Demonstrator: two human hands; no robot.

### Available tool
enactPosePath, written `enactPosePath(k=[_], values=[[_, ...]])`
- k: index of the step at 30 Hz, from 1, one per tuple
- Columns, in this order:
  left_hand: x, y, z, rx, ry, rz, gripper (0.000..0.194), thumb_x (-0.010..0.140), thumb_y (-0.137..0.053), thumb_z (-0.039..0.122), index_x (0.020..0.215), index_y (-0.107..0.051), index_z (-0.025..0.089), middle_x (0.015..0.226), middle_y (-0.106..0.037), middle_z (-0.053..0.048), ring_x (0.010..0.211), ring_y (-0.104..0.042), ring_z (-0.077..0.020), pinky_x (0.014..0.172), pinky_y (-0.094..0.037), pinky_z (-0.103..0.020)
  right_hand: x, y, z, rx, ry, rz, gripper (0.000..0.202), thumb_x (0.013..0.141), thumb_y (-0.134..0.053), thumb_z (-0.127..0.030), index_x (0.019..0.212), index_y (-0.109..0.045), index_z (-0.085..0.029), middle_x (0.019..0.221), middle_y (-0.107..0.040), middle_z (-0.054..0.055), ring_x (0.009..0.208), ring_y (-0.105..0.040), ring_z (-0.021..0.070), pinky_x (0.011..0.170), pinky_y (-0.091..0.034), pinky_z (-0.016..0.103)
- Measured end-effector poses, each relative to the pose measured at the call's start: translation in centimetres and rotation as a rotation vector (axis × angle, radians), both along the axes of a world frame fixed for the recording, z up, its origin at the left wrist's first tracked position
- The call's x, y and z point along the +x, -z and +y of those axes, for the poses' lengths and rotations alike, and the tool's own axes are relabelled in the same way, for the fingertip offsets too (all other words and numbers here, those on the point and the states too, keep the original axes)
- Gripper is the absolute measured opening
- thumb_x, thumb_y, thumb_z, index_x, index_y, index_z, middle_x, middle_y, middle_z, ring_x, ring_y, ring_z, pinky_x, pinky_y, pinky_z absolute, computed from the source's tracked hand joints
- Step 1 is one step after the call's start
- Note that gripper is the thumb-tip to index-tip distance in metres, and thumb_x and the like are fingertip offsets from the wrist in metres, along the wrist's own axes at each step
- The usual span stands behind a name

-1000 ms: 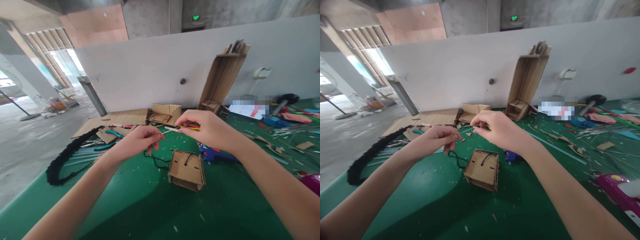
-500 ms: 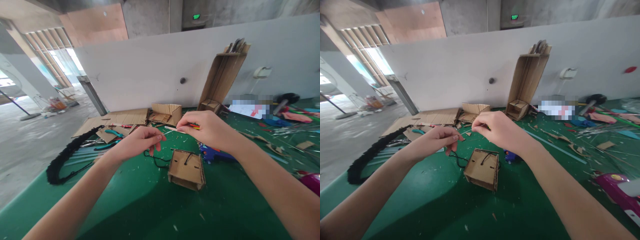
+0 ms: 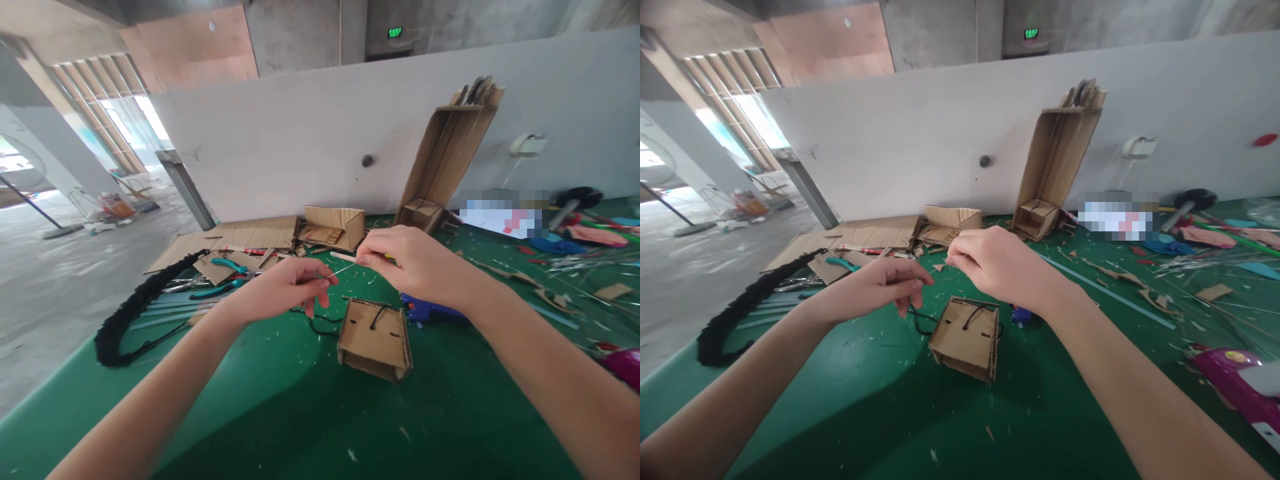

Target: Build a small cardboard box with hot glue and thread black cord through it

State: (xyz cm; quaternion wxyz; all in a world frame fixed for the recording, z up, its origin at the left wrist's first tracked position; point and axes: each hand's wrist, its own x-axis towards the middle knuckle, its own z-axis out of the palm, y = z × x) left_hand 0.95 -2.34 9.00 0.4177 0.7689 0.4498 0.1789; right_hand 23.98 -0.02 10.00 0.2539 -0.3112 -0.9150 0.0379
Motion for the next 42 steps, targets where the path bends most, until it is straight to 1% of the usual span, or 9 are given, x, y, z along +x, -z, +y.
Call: enactPosePath(k=[12, 23, 26, 32, 34, 36, 38, 40, 42], values=[[-0.1, 0.3, 0.3, 0.032, 0.033, -0.036, 0.024, 0.09, -0.047, 0.034, 0.093, -0.063, 0.017, 0.082, -0.07, -0.004, 0.061, -0.064, -0.0109, 0.055, -0.048, -0.022, 0.0, 0.2, -0.2, -0.103, 0.027, -0.062, 0.035, 0.095, -0.037, -0.032, 0.065, -0.049, -0.019, 0.062, -0.055, 0.001, 0.057, -0.046, 0.0117, 0.054, -0.03, 0.03], [-0.5, 2.1, 1.4, -0.11, 0.049, -0.127, 0.023, 0.092, -0.045, 0.035, 0.094, -0.058, 0.017, 0.082, -0.069, -0.003, 0.058, -0.062, -0.0084, 0.051, -0.04, -0.02, 0.6, 0.2, 0.5, -0.204, 0.045, 0.045, 0.038, 0.094, -0.038, -0.043, 0.08, -0.065, -0.019, 0.08, -0.067, 0.004, 0.074, -0.058, 0.0159, 0.066, -0.039, 0.031], [-0.5, 2.5, 1.7, -0.132, 0.034, -0.143, 0.023, 0.092, -0.045, 0.036, 0.096, -0.057, 0.017, 0.081, -0.069, -0.003, 0.057, -0.061, -0.0077, 0.051, -0.039, -0.019, 1.2, 0.0, 0.8, -0.16, 0.123, 0.095, 0.043, 0.094, -0.035, -0.047, 0.084, -0.067, -0.019, 0.084, -0.068, 0.006, 0.077, -0.06, 0.0176, 0.066, -0.041, 0.032], [-0.5, 3.1, 1.8, -0.153, -0.001, -0.151, 0.022, 0.092, -0.045, 0.035, 0.095, -0.057, 0.017, 0.081, -0.069, -0.003, 0.056, -0.061, -0.0076, 0.049, -0.038, -0.019, 2.1, 0.0, 0.8, -0.079, 0.405, -0.078, 0.053, 0.094, -0.031, -0.05, 0.061, -0.061, -0.021, 0.052, -0.057, 0.004, 0.047, -0.051, 0.0157, 0.052, -0.034, 0.034], [-0.5, 3.3, 1.9, -0.153, -0.017, -0.154, 0.023, 0.091, -0.045, 0.036, 0.095, -0.057, 0.017, 0.08, -0.069, -0.003, 0.055, -0.061, -0.0077, 0.049, -0.038, -0.019, 2.2, 0.5, 1.1, -0.042, 0.382, -0.135, 0.044, 0.094, -0.031, -0.04, 0.077, -0.066, -0.021, 0.067, -0.064, 0.007, 0.059, -0.057, 0.0194, 0.057, -0.038, 0.035], [-0.5, 3.4, 2.1, -0.153, -0.03, -0.164, 0.023, 0.091, -0.046, 0.037, 0.094, -0.057, 0.017, 0.079, -0.069, -0.003, 0.055, -0.061, -0.0077, 0.048, -0.039, -0.019, 2.3, 1.1, 1.4, 0.0, 0.315, -0.16, 0.033, 0.091, -0.035, -0.026, 0.108, -0.062, -0.02, 0.097, -0.066, 0.01, 0.08, -0.061, 0.0243, 0.066, -0.043, 0.039], [-0.5, 3.5, 2.2, -0.141, -0.054, -0.192, 0.023, 0.09, -0.048, 0.037, 0.093, -0.058, 0.016, 0.076, -0.068, -0.003, 0.053, -0.06, -0.0077, 0.047, -0.039, -0.018, 2.2, 1.5, 1.7, 0.027, 0.26, -0.156, 0.047, 0.084, -0.038, -0.016, 0.131, -0.048, -0.02, 0.121, -0.058, 0.013, 0.096, -0.058, 0.0276, 0.075, -0.044, 0.043], [-0.4, 3.5, 2.3, -0.093, -0.137, -0.287, 0.022, 0.088, -0.052, 0.035, 0.092, -0.058, 0.015, 0.074, -0.067, -0.002, 0.05, -0.059, -0.0073, 0.046, -0.039, -0.018, 1.9, 1.6, 1.7, 0.044, 0.233, -0.13, 0.053, 0.082, -0.039, -0.014, 0.135, -0.043, -0.02, 0.128, -0.053, 0.013, 0.1, -0.057, 0.028, 0.08, -0.044, 0.044], [-0.2, 3.4, 2.4, -0.009, -0.285, -0.467, 0.018, 0.086, -0.055, 0.031, 0.091, -0.059, 0.014, 0.072, -0.066, -0.001, 0.048, -0.058, -0.0069, 0.047, -0.041, -0.019, 1.2, 1.5, 1.3, 0.059, 0.227, -0.08, 0.044, 0.085, -0.039, -0.017, 0.127, -0.051, -0.019, 0.122, -0.058, 0.011, 0.097, -0.058, 0.0258, 0.08, -0.044, 0.042]])
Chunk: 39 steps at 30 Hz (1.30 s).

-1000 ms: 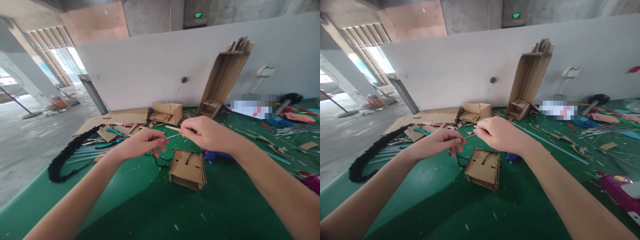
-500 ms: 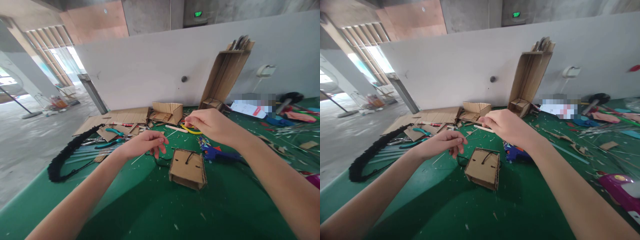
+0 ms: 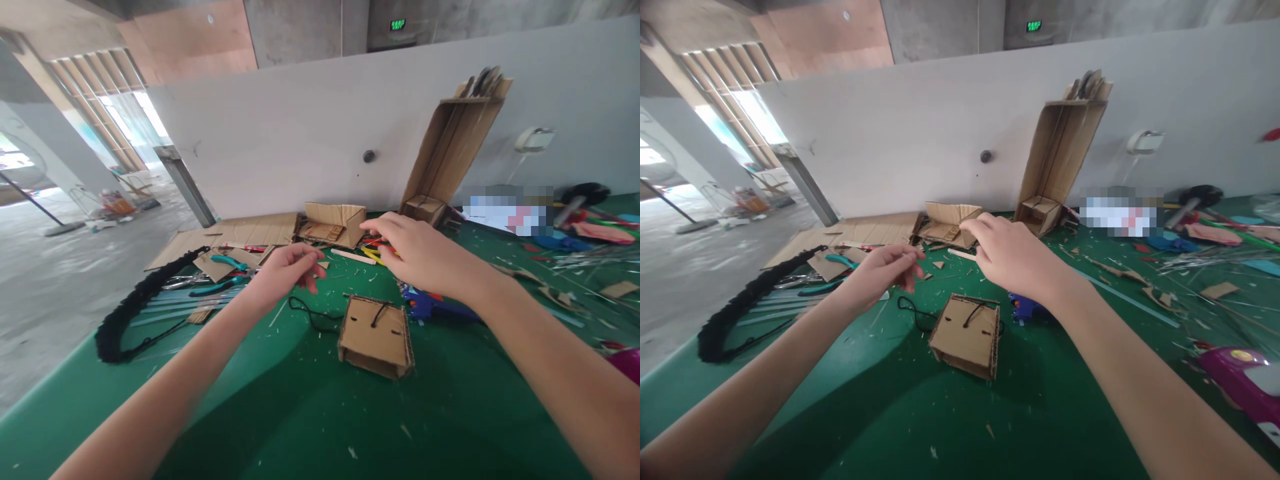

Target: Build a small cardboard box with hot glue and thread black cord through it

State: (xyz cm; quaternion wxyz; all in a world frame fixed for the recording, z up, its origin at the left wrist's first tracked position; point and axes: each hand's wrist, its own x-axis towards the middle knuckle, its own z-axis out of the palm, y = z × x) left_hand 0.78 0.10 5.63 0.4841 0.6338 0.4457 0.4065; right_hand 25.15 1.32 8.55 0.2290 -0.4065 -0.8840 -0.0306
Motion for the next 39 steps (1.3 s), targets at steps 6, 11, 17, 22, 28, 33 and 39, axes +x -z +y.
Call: enactPosePath(k=[6, 11, 17, 22, 28, 33, 39], values=[[0.4, -1.2, -0.1, 0.078, -0.388, -0.608, 0.007, 0.084, -0.059, 0.022, 0.086, -0.058, 0.015, 0.074, -0.067, 0.0, 0.06, -0.064, -0.0083, 0.056, -0.047, -0.02, -3.6, -0.4, -3.1, -0.138, -0.087, 0.094, 0.023, 0.086, -0.05, -0.034, 0.094, -0.067, -0.021, 0.09, -0.069, 0.004, 0.074, -0.059, 0.017, 0.063, -0.041, 0.031], [0.3, -2.1, -0.5, 0.043, -0.425, -0.814, 0.011, 0.087, -0.053, 0.016, 0.077, -0.057, 0.017, 0.074, -0.068, 0.002, 0.066, -0.065, -0.0074, 0.06, -0.05, -0.02, -6.2, 0.4, -5.4, -0.037, -0.172, -0.055, 0.024, 0.081, -0.058, -0.041, 0.077, -0.067, -0.019, 0.073, -0.068, 0.004, 0.074, -0.058, 0.0203, 0.066, -0.036, 0.034], [0.3, -2.6, -0.7, 0.017, -0.463, -0.905, 0.016, 0.091, -0.047, 0.013, 0.078, -0.055, 0.018, 0.075, -0.068, 0.002, 0.067, -0.066, -0.0067, 0.062, -0.05, -0.019, -7.1, 1.7, -5.7, 0.127, -0.18, -0.192, 0.024, 0.087, -0.051, -0.025, 0.066, -0.061, -0.018, 0.066, -0.066, 0.004, 0.072, -0.055, 0.0199, 0.066, -0.027, 0.035], [0.0, -2.5, -0.3, -0.046, -0.503, -0.95, 0.019, 0.092, -0.044, 0.013, 0.078, -0.057, 0.018, 0.072, -0.069, 0.004, 0.066, -0.066, -0.0058, 0.062, -0.05, -0.019, -7.1, 1.7, -5.6, 0.141, -0.178, -0.189, 0.023, 0.087, -0.046, -0.017, 0.067, -0.057, -0.019, 0.067, -0.065, 0.002, 0.07, -0.054, 0.0188, 0.064, -0.024, 0.035], [-0.2, -2.1, 0.4, -0.118, -0.548, -0.973, 0.023, 0.093, -0.041, 0.011, 0.079, -0.057, 0.017, 0.07, -0.068, 0.002, 0.063, -0.065, -0.0052, 0.062, -0.051, -0.018, -7.0, 1.7, -5.6, 0.165, -0.159, -0.129, 0.02, 0.085, -0.044, -0.019, 0.068, -0.055, -0.018, 0.068, -0.063, 0.002, 0.067, -0.051, 0.0171, 0.066, -0.025, 0.035], [-0.6, -1.8, 0.9, -0.137, -0.567, -1.005, 0.022, 0.094, -0.04, 0.011, 0.078, -0.055, 0.016, 0.069, -0.067, 0.003, 0.059, -0.065, -0.0049, 0.061, -0.051, -0.019, -6.7, 0.9, -5.9, 0.083, -0.218, -0.114, 0.019, 0.08, -0.046, -0.02, 0.062, -0.052, -0.018, 0.062, -0.059, 0.0, 0.061, -0.047, 0.0141, 0.066, -0.027, 0.034], [-2.0, -1.1, 1.7, -0.054, -0.542, -0.67, 0.011, 0.09, -0.046, 0.015, 0.082, -0.055, 0.016, 0.069, -0.065, 0.002, 0.05, -0.061, -0.0063, 0.045, -0.044, -0.017, -6.9, -1.9, -9.8, -0.361, -0.521, -0.23, 0.023, 0.073, -0.054, -0.021, 0.05, -0.05, -0.018, 0.048, -0.053, -0.003, 0.045, -0.037, 0.0101, 0.052, -0.029, 0.029]])
